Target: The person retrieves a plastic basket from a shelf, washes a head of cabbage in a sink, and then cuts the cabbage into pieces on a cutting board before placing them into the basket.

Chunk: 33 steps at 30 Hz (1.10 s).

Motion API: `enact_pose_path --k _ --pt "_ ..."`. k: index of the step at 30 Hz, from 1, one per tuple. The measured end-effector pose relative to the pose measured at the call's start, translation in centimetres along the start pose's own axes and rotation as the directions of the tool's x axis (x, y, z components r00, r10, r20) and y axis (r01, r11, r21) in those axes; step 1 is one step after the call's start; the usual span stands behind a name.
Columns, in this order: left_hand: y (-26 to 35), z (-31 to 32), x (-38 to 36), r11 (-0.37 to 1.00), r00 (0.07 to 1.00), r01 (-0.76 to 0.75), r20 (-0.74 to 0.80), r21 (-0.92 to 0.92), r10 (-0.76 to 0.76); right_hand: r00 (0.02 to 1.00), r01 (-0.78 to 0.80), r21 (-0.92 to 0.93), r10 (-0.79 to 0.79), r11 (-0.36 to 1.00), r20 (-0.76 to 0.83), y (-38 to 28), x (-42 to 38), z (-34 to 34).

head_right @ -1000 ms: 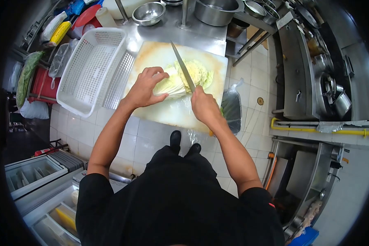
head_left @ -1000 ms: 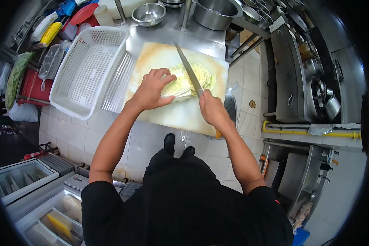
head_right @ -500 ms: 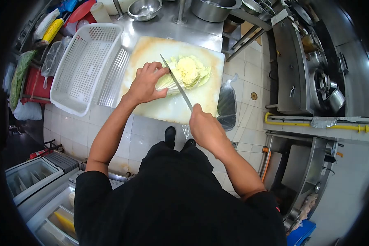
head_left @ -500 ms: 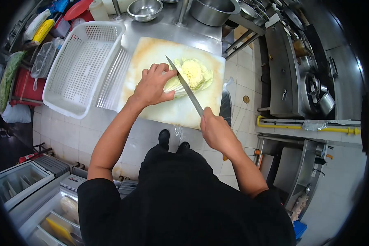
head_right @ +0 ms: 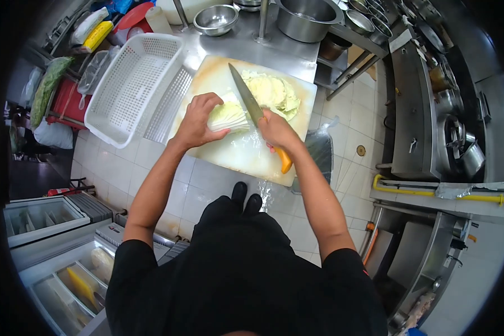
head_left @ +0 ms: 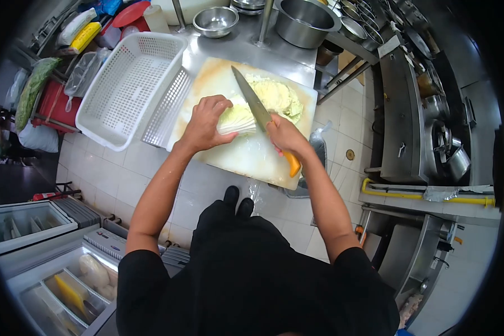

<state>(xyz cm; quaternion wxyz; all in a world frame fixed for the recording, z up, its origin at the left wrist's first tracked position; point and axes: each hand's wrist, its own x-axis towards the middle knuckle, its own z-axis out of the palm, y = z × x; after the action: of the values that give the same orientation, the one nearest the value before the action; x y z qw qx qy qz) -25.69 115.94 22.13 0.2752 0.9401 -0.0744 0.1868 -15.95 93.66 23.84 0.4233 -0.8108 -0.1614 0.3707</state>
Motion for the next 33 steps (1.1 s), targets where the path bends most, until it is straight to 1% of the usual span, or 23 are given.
enact_pose_path --k 1,2,4,5,6,7,8,9,11,12,14,16,18,21,23,24,26,27,30,32,33 --pt "0.2 -0.2 0.3 1.0 1.0 -0.006 -0.003 0.012 0.006 0.997 -0.032 0.062 0.028 0.998 0.072 -0.9 -0.4 -0.6" --pt "0.4 -0.3 0.5 1.0 1.0 -0.006 0.023 0.021 0.005 0.997 -0.025 0.063 0.02 0.998 0.07 -1.5 -0.8 -1.0" --pt "0.7 -0.6 0.6 1.0 0.999 -0.002 0.046 0.025 0.001 0.994 -0.095 0.079 0.09 0.992 0.065 -2.3 -1.6 -1.5" --pt "0.8 -0.9 0.5 0.999 0.998 -0.026 0.05 0.041 0.024 0.998 -0.06 0.057 0.058 0.997 0.029 -2.6 -2.2 -1.6" --pt "0.7 -1.2 0.6 0.997 0.997 -0.056 0.055 0.058 0.053 0.998 -0.061 0.058 0.06 0.996 0.025 -3.1 -3.0 -1.5" --pt "0.5 -1.2 0.9 0.997 0.997 -0.062 0.051 0.056 0.059 0.995 -0.042 -0.134 0.03 0.99 -0.091 -4.1 -4.3 -1.2" --pt "0.2 -0.9 1.0 0.998 0.996 -0.059 0.061 0.022 0.058 0.98 -0.048 -0.325 -0.018 0.945 -0.197 -4.8 -5.6 -1.0" --pt "-0.1 -0.7 1.0 0.998 0.996 -0.054 0.076 -0.012 0.055 0.974 -0.042 -0.344 -0.038 0.938 -0.223 -5.0 -6.7 -0.6" --pt "-0.4 -0.4 0.9 0.998 0.996 -0.067 0.067 -0.008 0.067 0.922 0.087 -0.582 -0.287 0.809 -0.261 -3.1 -8.4 0.7" --pt "-0.6 -0.3 1.0 0.996 0.995 -0.084 0.052 0.004 0.083 0.924 0.079 -0.584 -0.28 0.808 -0.262 -2.9 -9.3 1.4" --pt "-0.4 -0.3 1.1 0.997 0.996 -0.081 0.046 0.007 0.081 0.964 0.033 -0.616 -0.189 0.787 -0.19 -4.0 -11.3 2.6" --pt "-0.4 -0.2 1.1 0.997 0.996 -0.077 0.044 0.009 0.076 0.973 0.002 -0.624 -0.145 0.782 -0.179 -4.8 -12.4 3.4" --pt "-0.5 0.0 1.1 0.995 0.996 -0.094 0.0 0.03 0.094 0.981 -0.026 -0.631 -0.103 0.775 -0.166 -5.4 -13.0 3.8" --pt "-0.4 -0.2 1.2 0.998 0.997 -0.06 0.043 0.008 0.059 0.986 -0.027 -0.618 -0.082 0.785 -0.147 -6.2 -13.4 3.8" --pt "-0.4 -0.3 1.2 0.998 0.997 -0.058 0.051 -0.009 0.059 0.991 -0.071 -0.617 -0.015 0.784 -0.133 -6.8 -13.2 3.8" --pt "-0.5 -0.3 1.2 0.998 0.996 -0.058 0.059 -0.023 0.059 0.992 -0.072 -0.621 -0.01 0.781 -0.127 -6.9 -12.7 3.8" --pt "-0.7 -0.2 1.2 0.998 0.997 -0.053 0.051 -0.033 0.054 0.992 -0.115 -0.596 0.064 0.795 -0.107 -6.8 -11.4 3.9" --pt "-0.8 -0.1 1.2 0.998 0.998 -0.053 0.04 -0.036 0.055 0.993 -0.115 -0.6 0.067 0.792 -0.102 -6.3 -10.2 4.2" --pt "-1.0 0.1 1.2 0.996 0.997 -0.074 0.015 -0.05 0.075 0.993 -0.076 -0.618 0.002 0.783 -0.119 -3.1 -4.3 6.4" --pt "-0.7 0.2 1.0 0.997 0.998 -0.064 0.011 -0.038 0.065 0.979 -0.095 -0.579 -0.028 0.81 -0.2 -0.9 -0.8 8.1" --pt "-0.7 0.1 1.0 0.998 0.998 -0.06 0.004 -0.028 0.06 0.98 -0.085 -0.58 -0.038 0.81 -0.196 0.3 0.4 7.9"
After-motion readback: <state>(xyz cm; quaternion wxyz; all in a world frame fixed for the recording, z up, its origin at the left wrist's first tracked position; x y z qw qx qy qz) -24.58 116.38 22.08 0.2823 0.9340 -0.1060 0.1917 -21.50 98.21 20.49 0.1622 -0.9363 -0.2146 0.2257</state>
